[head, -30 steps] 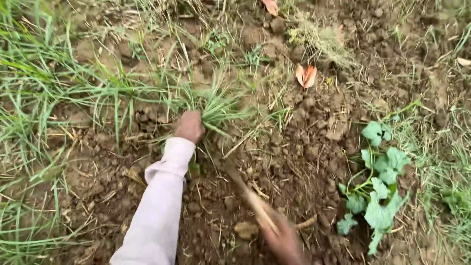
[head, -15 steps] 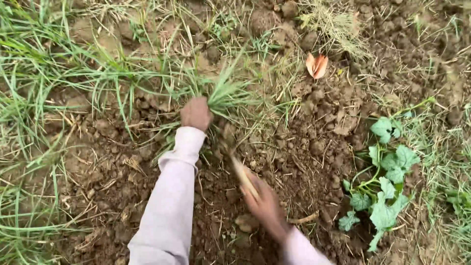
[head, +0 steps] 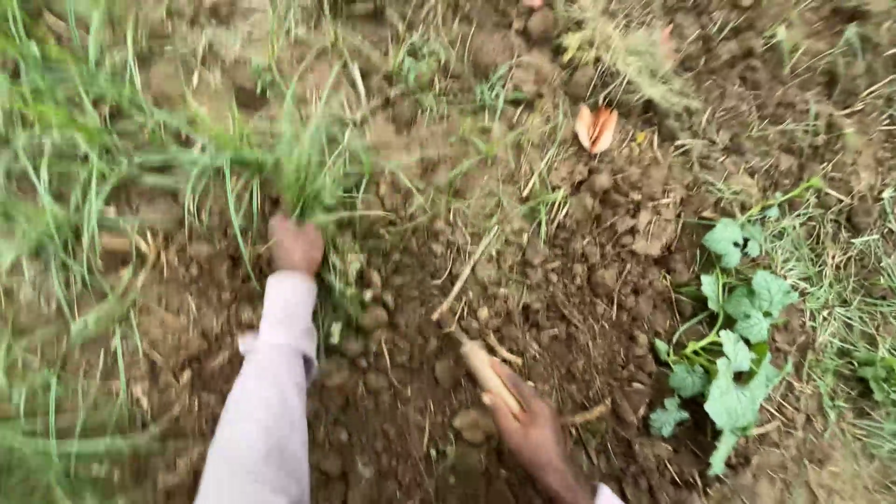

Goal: Using a small hand tool to dig up and remove grass and weeds from a patch of soil.

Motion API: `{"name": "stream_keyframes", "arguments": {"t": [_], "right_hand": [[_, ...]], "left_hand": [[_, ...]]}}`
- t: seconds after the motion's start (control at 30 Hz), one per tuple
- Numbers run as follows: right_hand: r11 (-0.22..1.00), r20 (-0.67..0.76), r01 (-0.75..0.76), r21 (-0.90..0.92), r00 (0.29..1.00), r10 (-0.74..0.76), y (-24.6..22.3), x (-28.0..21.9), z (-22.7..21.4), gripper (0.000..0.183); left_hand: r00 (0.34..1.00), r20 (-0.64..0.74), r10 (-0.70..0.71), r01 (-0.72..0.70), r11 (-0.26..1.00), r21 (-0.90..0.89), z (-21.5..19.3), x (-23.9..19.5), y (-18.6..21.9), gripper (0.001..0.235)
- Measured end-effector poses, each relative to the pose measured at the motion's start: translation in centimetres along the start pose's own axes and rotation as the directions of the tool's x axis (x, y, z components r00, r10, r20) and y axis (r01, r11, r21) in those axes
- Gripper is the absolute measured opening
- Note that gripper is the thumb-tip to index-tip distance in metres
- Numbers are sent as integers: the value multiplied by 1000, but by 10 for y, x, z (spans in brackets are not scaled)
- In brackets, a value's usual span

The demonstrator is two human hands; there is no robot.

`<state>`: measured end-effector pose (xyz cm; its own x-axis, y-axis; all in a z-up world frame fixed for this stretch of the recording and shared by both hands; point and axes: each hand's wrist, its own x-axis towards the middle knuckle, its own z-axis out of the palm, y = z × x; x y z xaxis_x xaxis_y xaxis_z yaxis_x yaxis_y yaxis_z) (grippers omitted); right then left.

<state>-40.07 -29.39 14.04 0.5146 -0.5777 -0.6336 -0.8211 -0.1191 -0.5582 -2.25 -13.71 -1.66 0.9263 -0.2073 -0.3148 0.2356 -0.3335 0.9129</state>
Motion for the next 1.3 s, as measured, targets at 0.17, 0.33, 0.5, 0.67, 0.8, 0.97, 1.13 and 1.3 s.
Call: {"name": "stream_keyframes", "arguments": {"t": [0.17,0.33,0.5,0.67,0.8,0.97,1.13,1.3], "right_hand": [[989,90,100,-109,992,-90,-50,38,18,69],[976,23,217,-6,976,-216,7,29,6,64],[988,43,71,-136,997,-66,-63,45,27,57],[957,25,282,64,959,-284,-22,80,39,63],[967,-25,247,63,969,-246,-29,83,34,62],[983,-26,182,5,983,-182,-28,77,37,63],[994,46,92,-58,995,-89,-45,59,28,67],[993,94,-9,-115,995,20,-37,21,11,67]], "left_hand": [[988,-154,5,10,995,101,12,-31,62,39],[968,-193,161,-148,986,78,9,7,45,37],[883,72,464,-465,840,280,33,14,47,47],[934,250,254,-345,819,459,41,-3,121,44],[982,189,-10,-57,936,348,36,7,71,47],[833,311,457,-547,601,583,45,-17,84,28],[902,379,208,-432,388,814,88,-20,97,14],[870,367,330,-451,228,863,99,-15,84,13]]}}
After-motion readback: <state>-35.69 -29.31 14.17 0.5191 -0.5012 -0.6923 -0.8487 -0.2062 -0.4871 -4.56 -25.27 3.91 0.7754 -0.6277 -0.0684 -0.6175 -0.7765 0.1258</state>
